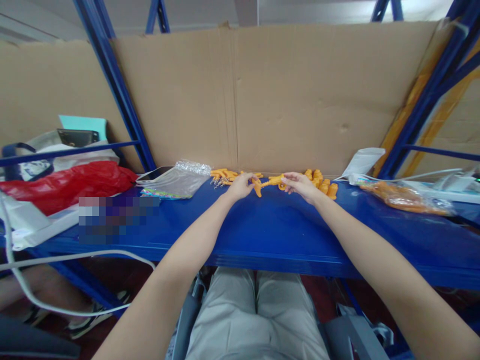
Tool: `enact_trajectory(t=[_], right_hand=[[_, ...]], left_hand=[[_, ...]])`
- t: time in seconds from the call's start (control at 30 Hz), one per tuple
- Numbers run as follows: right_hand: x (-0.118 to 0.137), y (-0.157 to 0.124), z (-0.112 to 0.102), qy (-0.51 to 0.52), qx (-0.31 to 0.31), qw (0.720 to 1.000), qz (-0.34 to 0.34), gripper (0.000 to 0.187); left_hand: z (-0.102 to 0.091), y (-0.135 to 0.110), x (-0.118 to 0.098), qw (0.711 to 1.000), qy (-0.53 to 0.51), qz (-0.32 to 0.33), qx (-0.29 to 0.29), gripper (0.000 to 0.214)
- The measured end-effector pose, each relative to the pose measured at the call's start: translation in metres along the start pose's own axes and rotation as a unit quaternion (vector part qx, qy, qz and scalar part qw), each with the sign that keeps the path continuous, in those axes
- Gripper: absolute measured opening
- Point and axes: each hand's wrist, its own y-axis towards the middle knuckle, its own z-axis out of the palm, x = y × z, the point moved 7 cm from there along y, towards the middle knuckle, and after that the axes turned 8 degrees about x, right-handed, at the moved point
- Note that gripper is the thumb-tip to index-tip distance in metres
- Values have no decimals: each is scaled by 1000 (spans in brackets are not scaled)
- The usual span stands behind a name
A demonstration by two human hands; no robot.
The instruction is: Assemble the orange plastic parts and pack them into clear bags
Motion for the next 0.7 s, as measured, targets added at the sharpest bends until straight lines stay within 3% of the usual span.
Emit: enact_trajectory(t=[0.1, 0.27, 0.43, 0.57, 0.7], right_hand=[[-1, 4, -5, 6, -11, 1000, -27, 16], [-5, 14, -21, 22, -60, 993, -100, 27], [-6, 19, -31, -95, -90, 971, -199, 38], [1, 14, -12, -314, -80, 916, -236, 34], [2, 7, 16, -530, -52, 829, -173, 36]], left_hand=[[-1, -1, 1, 1000, 29, 7, -9, 31], [-5, -6, 11, 996, 68, -54, 4, 34], [-4, -7, 9, 995, 87, -50, 19, 32], [5, -6, 3, 994, 93, -26, 52, 29], [15, -6, 1, 992, 96, -7, 76, 32]])
